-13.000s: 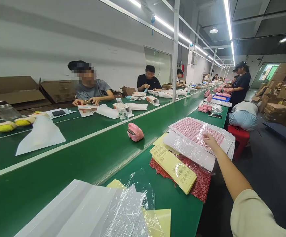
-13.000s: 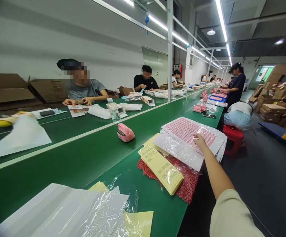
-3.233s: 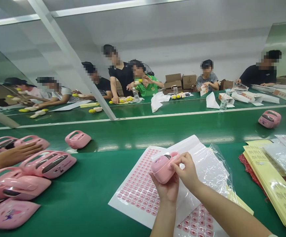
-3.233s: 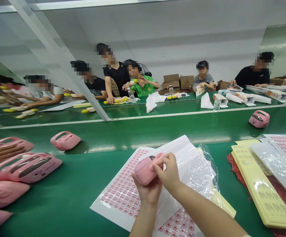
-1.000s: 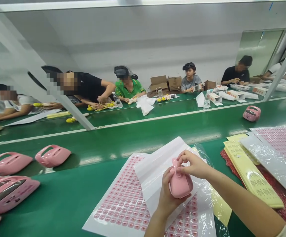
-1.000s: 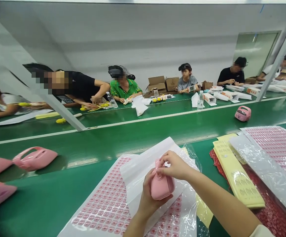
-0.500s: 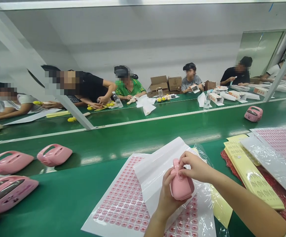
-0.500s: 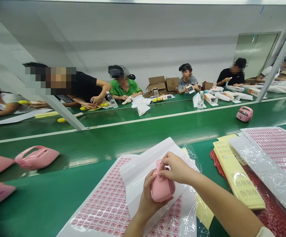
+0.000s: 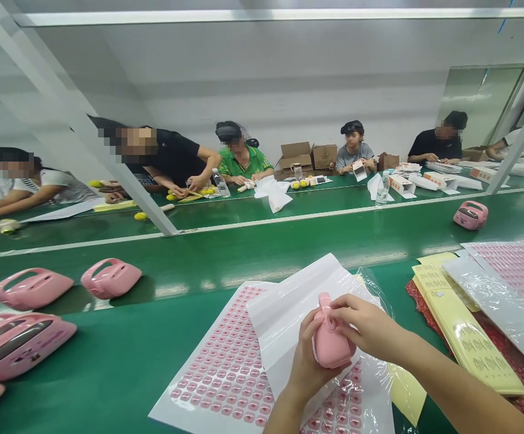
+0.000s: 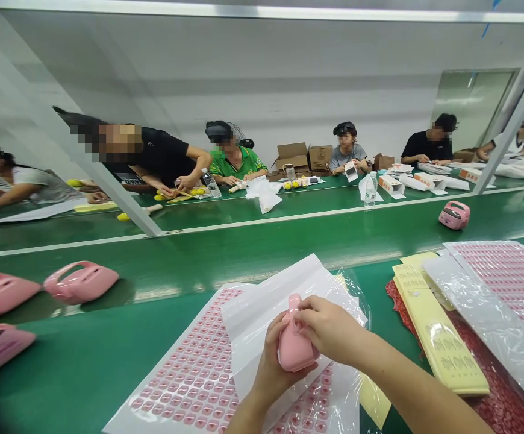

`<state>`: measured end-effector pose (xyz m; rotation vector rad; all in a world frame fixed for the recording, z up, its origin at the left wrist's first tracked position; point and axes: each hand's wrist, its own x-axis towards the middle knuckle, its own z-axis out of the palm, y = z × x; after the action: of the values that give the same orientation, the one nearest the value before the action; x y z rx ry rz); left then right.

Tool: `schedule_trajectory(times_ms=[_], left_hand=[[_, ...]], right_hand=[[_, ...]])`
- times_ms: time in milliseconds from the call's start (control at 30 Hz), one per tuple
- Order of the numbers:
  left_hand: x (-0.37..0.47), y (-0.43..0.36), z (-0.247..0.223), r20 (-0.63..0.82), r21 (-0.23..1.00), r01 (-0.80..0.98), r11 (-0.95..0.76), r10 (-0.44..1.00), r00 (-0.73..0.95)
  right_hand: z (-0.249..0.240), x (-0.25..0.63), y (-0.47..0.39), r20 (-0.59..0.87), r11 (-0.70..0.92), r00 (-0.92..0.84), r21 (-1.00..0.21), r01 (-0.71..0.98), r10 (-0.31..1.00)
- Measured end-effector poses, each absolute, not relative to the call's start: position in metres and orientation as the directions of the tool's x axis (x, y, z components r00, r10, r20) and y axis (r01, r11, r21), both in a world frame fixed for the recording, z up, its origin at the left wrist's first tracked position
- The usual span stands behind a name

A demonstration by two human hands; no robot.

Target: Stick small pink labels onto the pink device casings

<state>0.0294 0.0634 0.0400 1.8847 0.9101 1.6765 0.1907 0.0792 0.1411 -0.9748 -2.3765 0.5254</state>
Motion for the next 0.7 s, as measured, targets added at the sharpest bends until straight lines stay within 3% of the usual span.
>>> schedule_trajectory(times_ms=[167,367,533,700], left_hand=[[0.031,0.065,0.036,0.719,0.656,0.241,-0.715,0.689,0.090],[0.033,0.065,0.033,0.776,0.583,0.294,-0.757,0.626,0.074],[0.034,0.064,0.035,0.800,0.501,0.394,-0.770,0.586,0.129],[0.040,0.066,0.031,0.788,0.511,0.330,-0.794,0.586,0.188]], right_hand=[[0.137,0.187,0.082,0.293,0.577,-0.542,-0.660,0.482,0.788],[0.112,0.175,0.091,0.242,0.400,-0.474,-0.877,0.267,0.847],[0.105,0.171,0.095,0.232,0.339,-0.485,-0.930,0.144,0.843],[0.112,0.175,0.113,0.148,0.259,-0.446,-0.946,0.197,0.883]])
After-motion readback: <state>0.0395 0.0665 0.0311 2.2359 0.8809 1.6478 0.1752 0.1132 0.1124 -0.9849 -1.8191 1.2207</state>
